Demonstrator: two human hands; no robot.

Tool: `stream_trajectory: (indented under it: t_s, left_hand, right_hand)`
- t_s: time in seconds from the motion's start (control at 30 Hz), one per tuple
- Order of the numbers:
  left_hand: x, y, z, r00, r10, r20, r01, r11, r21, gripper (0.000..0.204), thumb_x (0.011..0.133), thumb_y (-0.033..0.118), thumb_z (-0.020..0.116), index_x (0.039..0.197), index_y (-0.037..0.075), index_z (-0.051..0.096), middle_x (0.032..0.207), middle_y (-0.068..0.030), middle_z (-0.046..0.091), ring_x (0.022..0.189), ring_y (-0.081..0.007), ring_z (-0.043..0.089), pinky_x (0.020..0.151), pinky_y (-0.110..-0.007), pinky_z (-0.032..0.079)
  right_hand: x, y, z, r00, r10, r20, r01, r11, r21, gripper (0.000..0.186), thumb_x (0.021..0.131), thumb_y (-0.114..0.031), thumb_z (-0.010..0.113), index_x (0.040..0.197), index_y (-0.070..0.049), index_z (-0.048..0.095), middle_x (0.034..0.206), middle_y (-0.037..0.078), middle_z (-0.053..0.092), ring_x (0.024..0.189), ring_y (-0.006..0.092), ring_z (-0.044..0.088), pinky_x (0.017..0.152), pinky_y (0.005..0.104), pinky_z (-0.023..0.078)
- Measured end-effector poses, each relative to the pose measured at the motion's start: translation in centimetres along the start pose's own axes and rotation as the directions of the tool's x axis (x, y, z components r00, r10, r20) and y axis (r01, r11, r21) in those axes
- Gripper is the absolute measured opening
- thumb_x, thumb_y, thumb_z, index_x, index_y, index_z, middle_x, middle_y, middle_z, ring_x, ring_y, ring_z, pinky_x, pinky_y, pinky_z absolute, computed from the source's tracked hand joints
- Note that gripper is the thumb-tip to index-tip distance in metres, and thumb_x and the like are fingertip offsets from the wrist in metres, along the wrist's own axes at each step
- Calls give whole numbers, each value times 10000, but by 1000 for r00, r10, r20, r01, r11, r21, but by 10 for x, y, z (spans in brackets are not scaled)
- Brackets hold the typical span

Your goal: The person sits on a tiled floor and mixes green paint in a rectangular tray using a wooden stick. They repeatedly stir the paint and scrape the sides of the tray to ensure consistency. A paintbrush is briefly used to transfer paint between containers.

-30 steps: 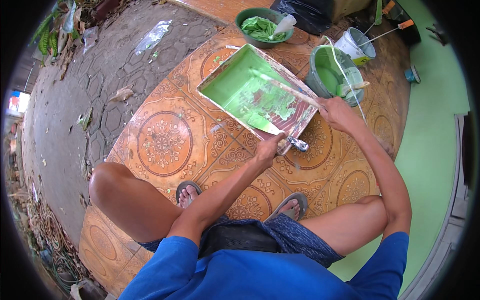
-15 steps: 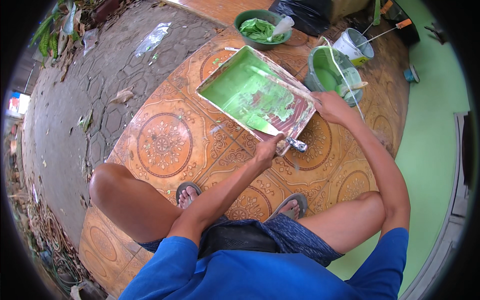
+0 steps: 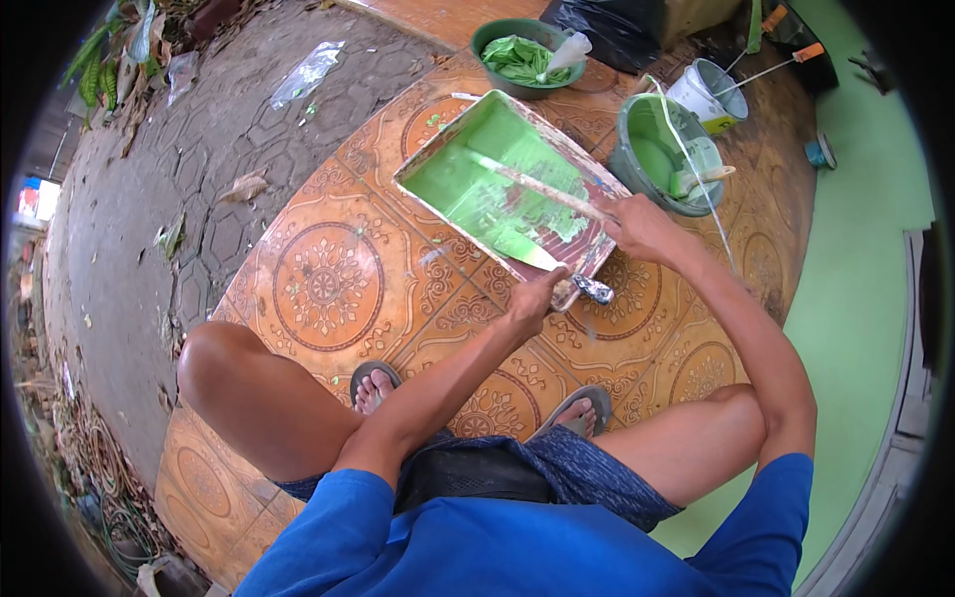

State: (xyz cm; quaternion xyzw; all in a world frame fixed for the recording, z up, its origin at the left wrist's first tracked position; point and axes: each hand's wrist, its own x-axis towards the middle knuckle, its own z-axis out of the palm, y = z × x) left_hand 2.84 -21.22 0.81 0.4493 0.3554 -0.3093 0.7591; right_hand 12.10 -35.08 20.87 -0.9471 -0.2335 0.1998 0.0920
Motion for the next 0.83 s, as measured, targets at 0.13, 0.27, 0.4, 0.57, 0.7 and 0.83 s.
stream_trajectory:
  t_s: [0.13, 0.27, 0.4, 0.57, 0.7, 0.83]
  left_hand:
    - [-9, 2, 8, 1000, -25, -6, 25, 1000, 13, 388, 778, 218, 774, 982, -68, 607, 892, -118, 664, 698, -175, 666, 611, -262, 570]
    - [-2, -1, 5, 1000, -11, -11, 11, 1000, 5, 404, 773, 214, 777, 996, -74, 603, 898, -124, 664, 702, -178, 666, 611, -264, 569]
    - [3, -3, 1, 1000, 8, 1, -8, 999, -31, 416, 766, 217, 783, 1000, -77, 604, 890, -119, 662, 706, -175, 665, 621, -267, 570]
    - [-3, -1, 7, 1000, -4, 0, 4, 1000, -4, 420, 763, 211, 784, 1003, -79, 598, 906, -119, 657, 717, -180, 665, 643, -264, 574]
    - [-3, 0, 4, 1000, 8, -7, -8, 1000, -14, 437, 762, 209, 783, 1018, -85, 587, 922, -121, 654, 717, -181, 665, 644, -257, 573]
    - [-8, 2, 6, 1000, -1, 16, 1, 1000, -16, 446, 762, 213, 784, 1031, -82, 583, 915, -114, 656, 718, -177, 665, 639, -249, 572]
  right_hand:
    - [-13, -13, 6, 994, -103, -23, 102, 995, -6, 358, 850, -165, 539, 1159, 0, 614, 911, 270, 637, 829, 414, 622, 796, 455, 500]
    - [-17, -24, -10, 995, -98, 30, 99, 995, -34, 355, 853, -169, 548, 1163, -11, 619, 853, 259, 637, 772, 408, 621, 739, 452, 506]
    - [-19, -28, -28, 999, 4, 41, 2, 991, -130, 347, 877, -163, 518, 1194, -52, 601, 917, 225, 650, 864, 384, 629, 804, 463, 507]
    - [-18, -20, -9, 987, -159, 1, 157, 976, -149, 317, 881, -156, 518, 1170, -55, 598, 866, 201, 653, 836, 370, 636, 752, 478, 513]
    - [-14, -34, -23, 1000, -5, 30, 12, 968, -251, 319, 874, -163, 529, 1167, -59, 600, 855, 202, 649, 835, 367, 637, 750, 473, 518]
    - [-11, -33, -22, 997, 28, 75, -9, 969, -246, 398, 867, -212, 562, 1246, -94, 578, 903, 228, 649, 841, 377, 641, 771, 466, 519]
